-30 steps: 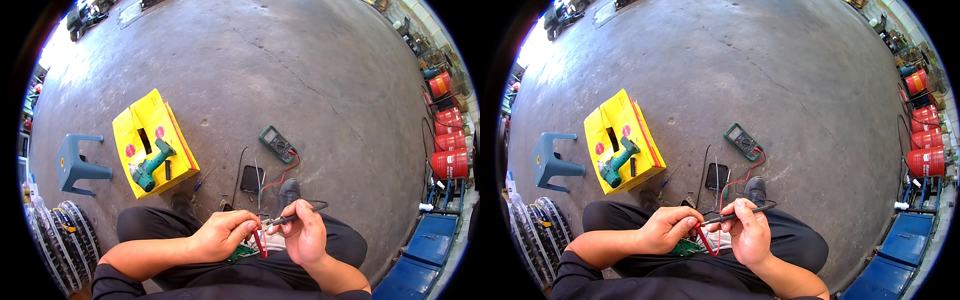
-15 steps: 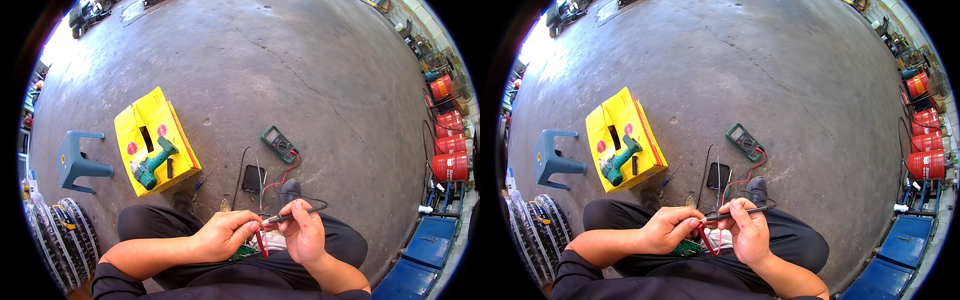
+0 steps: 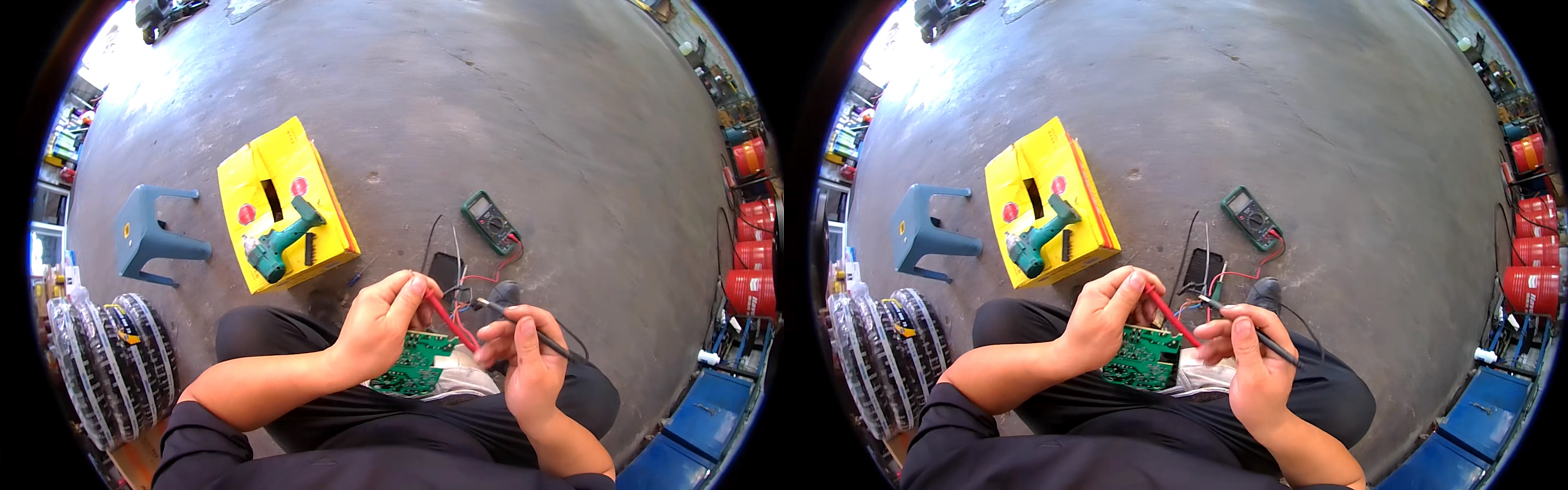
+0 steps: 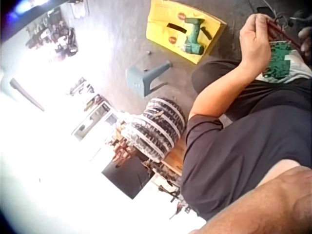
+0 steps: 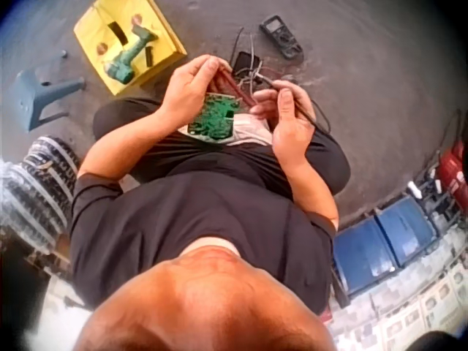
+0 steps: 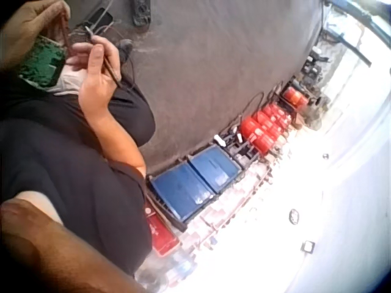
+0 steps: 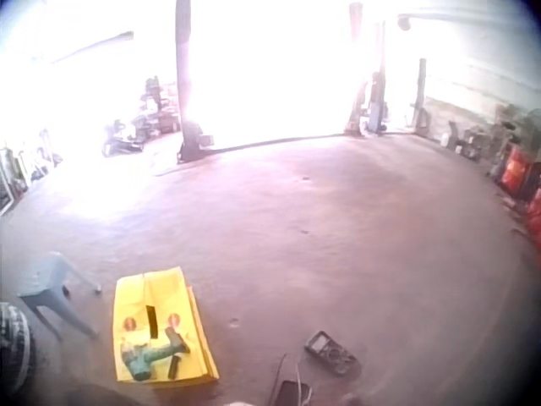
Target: The person uses a multimeter to test a circuit board and connected wires, holding probes to various contact points and turning the board over.
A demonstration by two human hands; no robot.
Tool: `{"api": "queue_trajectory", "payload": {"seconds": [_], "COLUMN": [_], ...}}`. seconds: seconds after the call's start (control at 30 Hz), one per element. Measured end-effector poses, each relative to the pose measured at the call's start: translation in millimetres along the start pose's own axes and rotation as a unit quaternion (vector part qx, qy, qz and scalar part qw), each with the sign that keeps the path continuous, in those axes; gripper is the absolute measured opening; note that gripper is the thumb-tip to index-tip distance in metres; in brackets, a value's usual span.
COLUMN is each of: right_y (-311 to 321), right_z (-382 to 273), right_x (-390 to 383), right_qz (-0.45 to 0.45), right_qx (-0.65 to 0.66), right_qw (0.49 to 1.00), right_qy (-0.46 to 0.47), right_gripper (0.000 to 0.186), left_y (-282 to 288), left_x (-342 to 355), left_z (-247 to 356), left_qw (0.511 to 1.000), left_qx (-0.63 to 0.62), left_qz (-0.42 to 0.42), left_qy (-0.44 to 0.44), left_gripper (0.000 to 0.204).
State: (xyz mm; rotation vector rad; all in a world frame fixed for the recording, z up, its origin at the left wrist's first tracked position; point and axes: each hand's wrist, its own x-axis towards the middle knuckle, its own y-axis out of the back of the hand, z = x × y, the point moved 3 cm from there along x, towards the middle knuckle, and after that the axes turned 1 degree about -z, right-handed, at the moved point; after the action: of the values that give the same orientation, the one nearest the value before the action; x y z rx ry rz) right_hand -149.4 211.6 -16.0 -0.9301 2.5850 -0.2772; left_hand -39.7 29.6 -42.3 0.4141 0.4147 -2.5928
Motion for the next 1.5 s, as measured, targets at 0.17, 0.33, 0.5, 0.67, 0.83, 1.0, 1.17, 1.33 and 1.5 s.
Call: {"api": "queue_trajectory", "payload": {"seconds": [0.17,0.33,0.5,0.67,0.83,1.0,1.17,1.33,1.5], "right_y": [-19.8,-17.0,-15.9,-6.6,2.4,-14.0,-22.8,-20.8,-15.4], "right_z": [-2.0,9.8,9.4,3.0,-1.5,8.8,18.9,19.8,18.9], "right_x": [6.8,9.6,6.3,9.7,9.9,1.8,-6.7,-5.5,-6.9], "right_qz": [-0.050,-0.090,-0.062,-0.029,-0.034,-0.022,-0.042,-0.008,0.007], "right_qx": [-0.294,-0.282,-0.189,-0.220,-0.145,-0.155,-0.140,-0.089,-0.062], "right_qw": [0.941,0.949,0.980,0.972,0.989,0.988,0.985,0.991,0.988], "right_qy": [0.160,0.109,-0.026,0.072,0.003,0.007,-0.087,-0.102,-0.138], "right_gripper": [0.035,0.031,0.022,0.017,0.017,0.018,0.017,0.014,0.014], "left_y": [1.0,-1.3,0.2,0.4,3.4,4.1,3.7,0.7,-2.7], "left_x": [-1.1,-5.1,-6.5,-6.7,-4.5,-4.3,-7.2,-7.9,-10.6], "left_z": [-1.5,-1.6,3.5,1.1,7.3,12.0,2.3,-1.5,7.5], "left_qw": [0.999,1.000,0.999,0.998,0.996,0.993,0.996,0.991,0.985], "left_qx": [-0.044,-0.023,-0.031,-0.050,-0.059,-0.083,-0.042,-0.024,0.111], "left_qz": [-0.019,-0.013,-0.013,-0.021,-0.014,-0.011,-0.007,-0.038,-0.126], "left_qy": [0.013,-0.002,-0.010,0.019,0.072,0.079,0.082,0.123,0.027], "left_gripper": [0.035,0.035,0.035,0.026,0.025,0.024,0.023,0.023,0.028]}}
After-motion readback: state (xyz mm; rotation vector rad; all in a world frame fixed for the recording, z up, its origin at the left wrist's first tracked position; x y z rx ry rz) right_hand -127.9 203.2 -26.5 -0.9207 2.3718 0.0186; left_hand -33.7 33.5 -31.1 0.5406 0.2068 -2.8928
